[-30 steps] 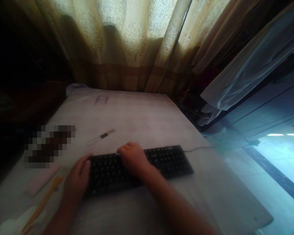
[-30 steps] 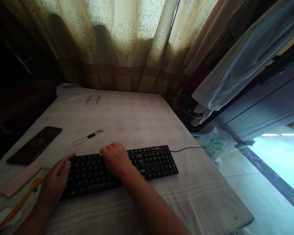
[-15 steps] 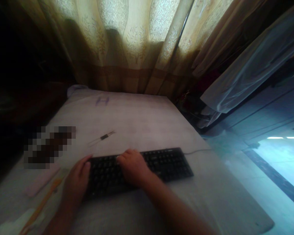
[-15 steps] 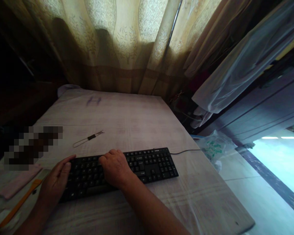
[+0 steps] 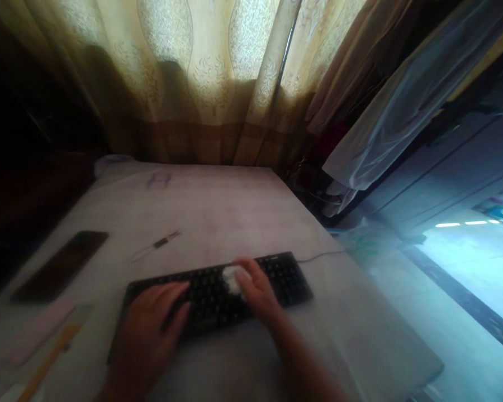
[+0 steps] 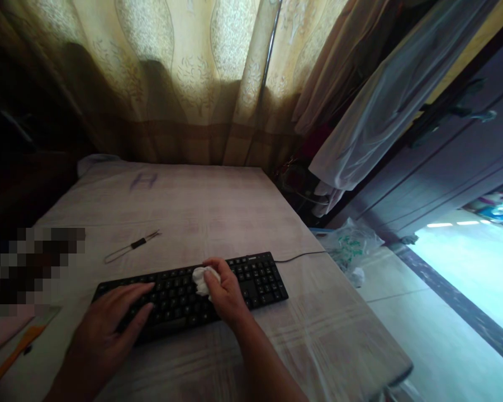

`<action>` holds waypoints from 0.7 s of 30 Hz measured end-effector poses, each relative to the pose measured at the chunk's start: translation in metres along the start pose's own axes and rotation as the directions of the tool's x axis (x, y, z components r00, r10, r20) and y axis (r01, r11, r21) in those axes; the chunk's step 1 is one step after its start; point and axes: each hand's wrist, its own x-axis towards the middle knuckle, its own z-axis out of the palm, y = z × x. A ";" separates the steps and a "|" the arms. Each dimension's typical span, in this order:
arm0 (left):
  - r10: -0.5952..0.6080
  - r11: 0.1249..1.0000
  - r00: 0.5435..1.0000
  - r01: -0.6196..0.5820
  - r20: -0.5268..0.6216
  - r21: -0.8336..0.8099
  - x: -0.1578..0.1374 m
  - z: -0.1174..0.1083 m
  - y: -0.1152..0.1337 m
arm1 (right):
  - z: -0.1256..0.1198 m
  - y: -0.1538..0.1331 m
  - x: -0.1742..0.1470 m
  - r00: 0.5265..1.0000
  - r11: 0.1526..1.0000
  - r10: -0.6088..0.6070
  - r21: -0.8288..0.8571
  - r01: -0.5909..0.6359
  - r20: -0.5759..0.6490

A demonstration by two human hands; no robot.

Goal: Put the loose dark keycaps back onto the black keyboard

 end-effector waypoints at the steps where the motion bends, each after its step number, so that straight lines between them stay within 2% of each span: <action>1: 0.016 0.999 0.999 -0.015 0.032 -0.035 0.003 0.004 0.011 | 0.001 -0.002 -0.002 1.000 1.000 0.001 0.006 -0.001 0.000; 3: 0.000 0.995 0.996 0.008 0.090 -0.097 0.006 0.014 0.030 | 0.003 -0.005 -0.007 1.000 1.000 0.006 0.007 -0.006 0.018; 7: -0.150 0.949 0.969 0.197 0.196 -0.248 0.008 0.029 0.048 | 0.011 -0.008 -0.016 0.995 1.000 -0.014 0.008 0.013 0.097; 11: -0.351 0.834 0.886 0.443 0.304 -0.329 0.010 0.028 0.054 | 0.021 -0.007 -0.023 0.989 0.994 -0.073 -0.077 0.083 0.130; 14: -0.373 0.814 0.871 0.473 0.321 -0.337 0.013 0.020 0.053 | 0.027 -0.007 -0.026 0.985 0.981 -0.111 -0.141 0.130 0.134; 16: -0.319 0.841 0.881 0.433 0.348 -0.325 0.017 0.011 0.038 | 0.028 -0.007 -0.026 0.980 0.975 -0.129 -0.161 0.154 0.154; 18: -0.304 0.876 0.880 0.409 0.366 -0.256 0.023 -0.003 0.005 | 0.026 -0.007 -0.025 0.976 0.970 -0.139 -0.176 0.169 0.168; 19: -0.357 0.881 0.864 0.438 0.356 -0.179 0.027 -0.012 -0.018 | 0.025 -0.006 -0.025 0.975 0.967 -0.146 -0.184 0.176 0.167; 21: -0.515 0.852 0.832 0.524 0.207 0.015 0.033 -0.033 -0.072 | 0.022 -0.004 -0.026 0.976 0.960 -0.161 -0.205 0.190 0.148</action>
